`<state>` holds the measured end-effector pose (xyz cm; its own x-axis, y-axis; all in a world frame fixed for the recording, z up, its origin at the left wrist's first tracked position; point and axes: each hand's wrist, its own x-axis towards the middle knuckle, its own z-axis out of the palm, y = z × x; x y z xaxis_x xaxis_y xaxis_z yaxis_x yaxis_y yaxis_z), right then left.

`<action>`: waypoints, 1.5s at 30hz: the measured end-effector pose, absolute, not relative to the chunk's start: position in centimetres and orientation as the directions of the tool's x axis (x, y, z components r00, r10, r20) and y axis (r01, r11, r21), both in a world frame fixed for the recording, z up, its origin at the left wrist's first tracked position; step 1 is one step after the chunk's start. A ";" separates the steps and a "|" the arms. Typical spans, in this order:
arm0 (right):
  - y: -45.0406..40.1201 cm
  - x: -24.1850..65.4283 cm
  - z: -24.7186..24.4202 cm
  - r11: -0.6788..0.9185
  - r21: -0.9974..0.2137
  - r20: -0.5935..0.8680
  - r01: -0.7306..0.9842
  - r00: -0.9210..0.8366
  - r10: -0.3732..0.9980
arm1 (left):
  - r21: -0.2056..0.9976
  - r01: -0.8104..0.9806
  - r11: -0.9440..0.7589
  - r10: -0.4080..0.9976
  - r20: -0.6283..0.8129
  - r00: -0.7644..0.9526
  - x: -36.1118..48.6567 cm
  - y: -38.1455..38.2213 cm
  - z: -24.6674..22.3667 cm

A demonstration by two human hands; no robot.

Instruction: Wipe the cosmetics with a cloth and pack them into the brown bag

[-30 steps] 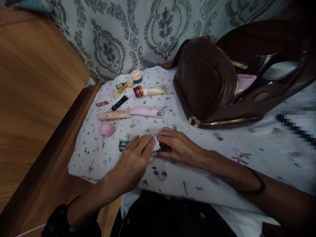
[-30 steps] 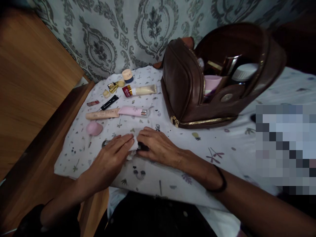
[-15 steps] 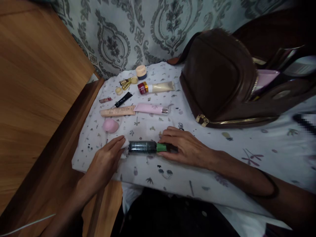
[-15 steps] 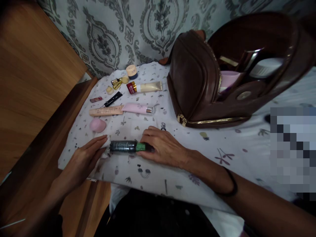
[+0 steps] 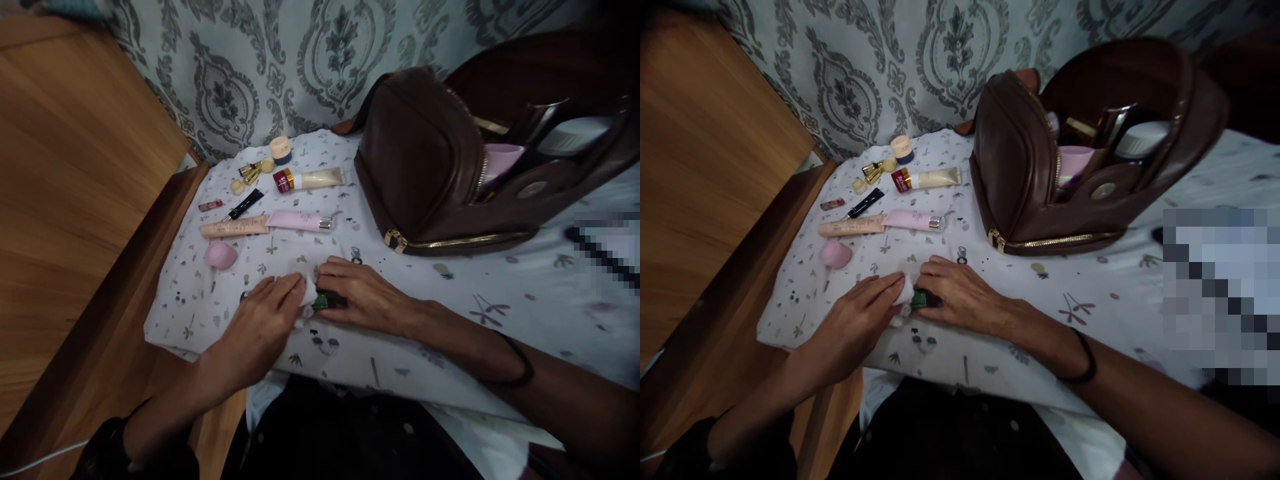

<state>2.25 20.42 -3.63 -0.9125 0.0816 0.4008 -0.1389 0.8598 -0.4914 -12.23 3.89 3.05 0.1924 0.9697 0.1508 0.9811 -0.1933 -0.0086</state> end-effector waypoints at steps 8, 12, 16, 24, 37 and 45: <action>20.4 2.5 -3.0 0.813 -0.568 0.334 -0.125 -0.938 0.089 | 0.061 0.998 -0.001 0.993 0.119 -0.006 -17.0 -0.1 3.8; 20.2 2.5 -2.6 0.802 -0.585 0.320 -0.121 -0.943 0.091 | 0.076 0.996 0.050 0.992 0.115 -0.059 -17.7 -1.6 4.1; 20.1 2.4 -2.8 0.785 -0.596 0.344 -0.171 -0.937 0.057 | 0.110 0.994 0.021 0.992 0.124 -0.034 -16.5 -0.7 4.6; 20.0 2.5 -3.7 0.811 -0.532 0.411 -0.242 -0.912 -0.002 | 0.138 0.974 -0.181 0.979 0.122 0.165 -12.4 3.5 3.7; 19.4 2.0 -3.7 0.559 -0.806 0.356 -0.192 -0.913 0.200 | 0.688 0.656 0.311 0.885 0.043 -0.464 -17.6 -4.0 1.4; 18.5 4.4 1.6 0.625 -0.742 0.536 -0.242 -0.775 0.336 | 0.895 -0.289 0.340 0.501 -0.432 -0.750 -18.0 -2.3 -1.1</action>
